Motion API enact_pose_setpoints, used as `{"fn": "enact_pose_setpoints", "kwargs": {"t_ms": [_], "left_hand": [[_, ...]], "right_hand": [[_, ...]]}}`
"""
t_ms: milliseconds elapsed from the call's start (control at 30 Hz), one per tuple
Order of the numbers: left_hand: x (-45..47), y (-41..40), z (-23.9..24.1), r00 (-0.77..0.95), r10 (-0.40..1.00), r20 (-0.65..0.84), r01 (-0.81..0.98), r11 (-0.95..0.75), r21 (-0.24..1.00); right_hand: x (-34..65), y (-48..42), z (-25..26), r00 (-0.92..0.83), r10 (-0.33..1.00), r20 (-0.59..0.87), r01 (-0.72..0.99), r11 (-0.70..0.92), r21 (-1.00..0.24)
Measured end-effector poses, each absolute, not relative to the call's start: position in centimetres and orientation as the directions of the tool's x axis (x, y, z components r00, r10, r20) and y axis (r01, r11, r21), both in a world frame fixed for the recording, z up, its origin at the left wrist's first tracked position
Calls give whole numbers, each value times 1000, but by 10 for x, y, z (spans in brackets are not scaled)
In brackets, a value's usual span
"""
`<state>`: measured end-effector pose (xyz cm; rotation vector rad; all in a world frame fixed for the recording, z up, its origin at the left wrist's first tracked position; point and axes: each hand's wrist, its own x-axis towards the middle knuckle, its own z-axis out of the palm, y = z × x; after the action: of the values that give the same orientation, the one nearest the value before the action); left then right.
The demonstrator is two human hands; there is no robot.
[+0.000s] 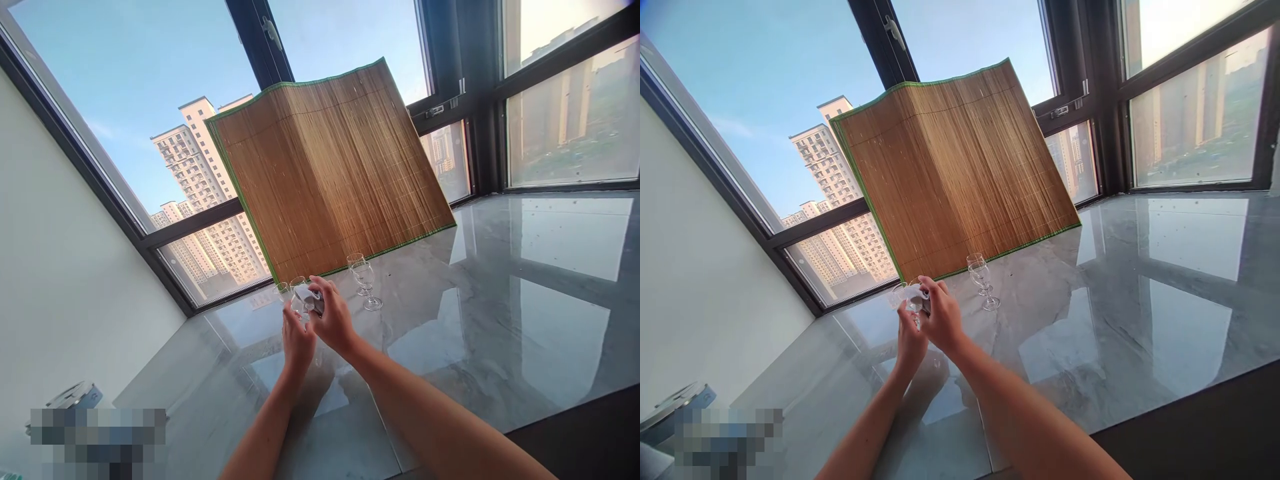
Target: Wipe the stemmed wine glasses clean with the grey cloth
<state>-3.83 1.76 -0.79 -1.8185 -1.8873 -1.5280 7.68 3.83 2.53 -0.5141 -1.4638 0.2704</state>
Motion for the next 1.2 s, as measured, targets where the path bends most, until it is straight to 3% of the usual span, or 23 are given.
{"fn": "enact_pose_setpoints", "kwargs": {"t_ms": [100, 333, 533, 667, 833, 1200], "left_hand": [[-36, 15, -9, -205, 741, 639, 866, -167, 472], [-43, 13, -9, -262, 730, 631, 951, 82, 299], [-42, 12, -7, -193, 736, 649, 975, 69, 211], [-39, 10, -7, -188, 720, 668, 977, 68, 202], [-39, 9, -8, -211, 693, 689, 974, 88, 209], [-38, 7, -7, -109, 714, 691, 994, 57, 97]], "right_hand": [[81, 43, 26, 94, 543, 834, 175, 816, -551], [90, 52, 28, -130, 756, 642, 412, 630, -658], [93, 58, 25, -117, 843, 525, 498, 507, -704], [95, 58, 25, -168, 839, 518, 576, 510, -639], [99, 52, 32, -288, 808, 514, 541, 581, -609], [99, 52, 32, -416, 811, 412, 398, 569, -719]]}}
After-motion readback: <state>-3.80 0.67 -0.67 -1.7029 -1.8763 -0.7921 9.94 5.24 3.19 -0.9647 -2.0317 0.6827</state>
